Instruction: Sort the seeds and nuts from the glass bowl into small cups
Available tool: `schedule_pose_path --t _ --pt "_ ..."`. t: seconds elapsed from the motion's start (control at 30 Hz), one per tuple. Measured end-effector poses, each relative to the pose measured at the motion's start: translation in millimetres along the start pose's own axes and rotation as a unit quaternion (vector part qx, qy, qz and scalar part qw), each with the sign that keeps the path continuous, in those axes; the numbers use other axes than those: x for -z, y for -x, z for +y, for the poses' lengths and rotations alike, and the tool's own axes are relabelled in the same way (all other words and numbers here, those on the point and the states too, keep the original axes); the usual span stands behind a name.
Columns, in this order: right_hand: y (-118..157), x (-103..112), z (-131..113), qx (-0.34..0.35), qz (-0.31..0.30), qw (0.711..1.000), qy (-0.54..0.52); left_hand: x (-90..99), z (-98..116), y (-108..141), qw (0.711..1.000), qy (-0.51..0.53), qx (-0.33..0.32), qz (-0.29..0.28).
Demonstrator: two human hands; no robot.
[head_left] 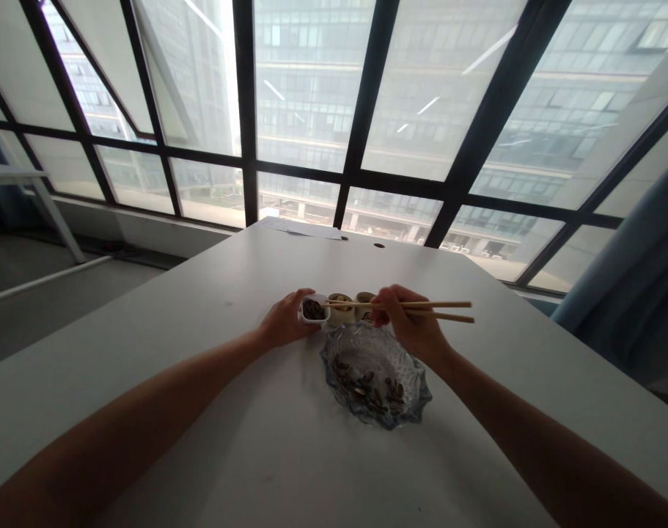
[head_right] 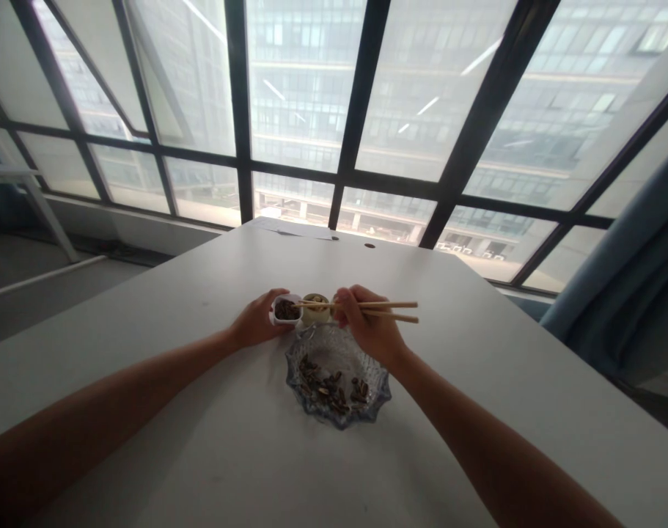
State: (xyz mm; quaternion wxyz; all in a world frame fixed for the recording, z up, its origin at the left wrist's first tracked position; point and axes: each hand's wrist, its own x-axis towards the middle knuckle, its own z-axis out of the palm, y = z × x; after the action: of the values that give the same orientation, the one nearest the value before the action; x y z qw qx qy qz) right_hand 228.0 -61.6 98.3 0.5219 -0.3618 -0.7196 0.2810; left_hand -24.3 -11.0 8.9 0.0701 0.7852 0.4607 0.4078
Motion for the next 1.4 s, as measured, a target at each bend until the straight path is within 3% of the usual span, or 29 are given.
schedule_pose_path --t 0.1,0.27,0.47,0.67,0.9,1.0,1.07,1.23,1.33,1.4 --pt "9.0 22.2 -12.1 -0.011 0.052 0.998 -0.020 0.0 0.2 0.1 1.000 0.002 0.001 -0.005" --pt "30.6 55.3 -27.7 -0.095 -0.097 0.991 0.011 0.5 -0.2 0.1 1.000 -0.005 0.009 -0.006" --pt "40.2 52.7 -17.2 -0.067 -0.219 0.972 0.053 2.0 0.4 0.0 0.999 -0.026 0.023 -0.009" --pt "38.6 54.5 -13.0 -0.003 -0.150 0.986 0.072 3.2 0.7 -0.3 0.998 -0.047 0.033 -0.016" --pt "32.2 59.4 -9.6 -0.063 -0.019 0.998 0.007 3.2 0.9 -0.9 0.998 -0.051 0.032 -0.015" --pt "28.8 52.0 -9.0 -0.052 0.063 0.996 -0.031 3.5 2.0 -0.7 0.998 -0.046 0.027 -0.014" --pt "26.3 41.3 -10.0 -0.009 0.091 0.995 -0.043 3.2 1.5 -0.4 0.998 -0.045 0.028 -0.017" --pt "10.1 4.0 -9.9 0.108 0.014 0.994 0.015 1.3 -2.0 0.1 0.999 -0.027 0.017 -0.010" --pt "-0.7 -7.4 -7.9 0.093 -0.070 0.990 0.076 1.5 -1.2 -0.1 1.000 -0.018 0.015 -0.005" --pt "-1.7 -4.3 -7.7 0.072 -0.065 0.993 0.069 2.1 0.3 -0.2 1.000 -0.014 0.016 -0.010"
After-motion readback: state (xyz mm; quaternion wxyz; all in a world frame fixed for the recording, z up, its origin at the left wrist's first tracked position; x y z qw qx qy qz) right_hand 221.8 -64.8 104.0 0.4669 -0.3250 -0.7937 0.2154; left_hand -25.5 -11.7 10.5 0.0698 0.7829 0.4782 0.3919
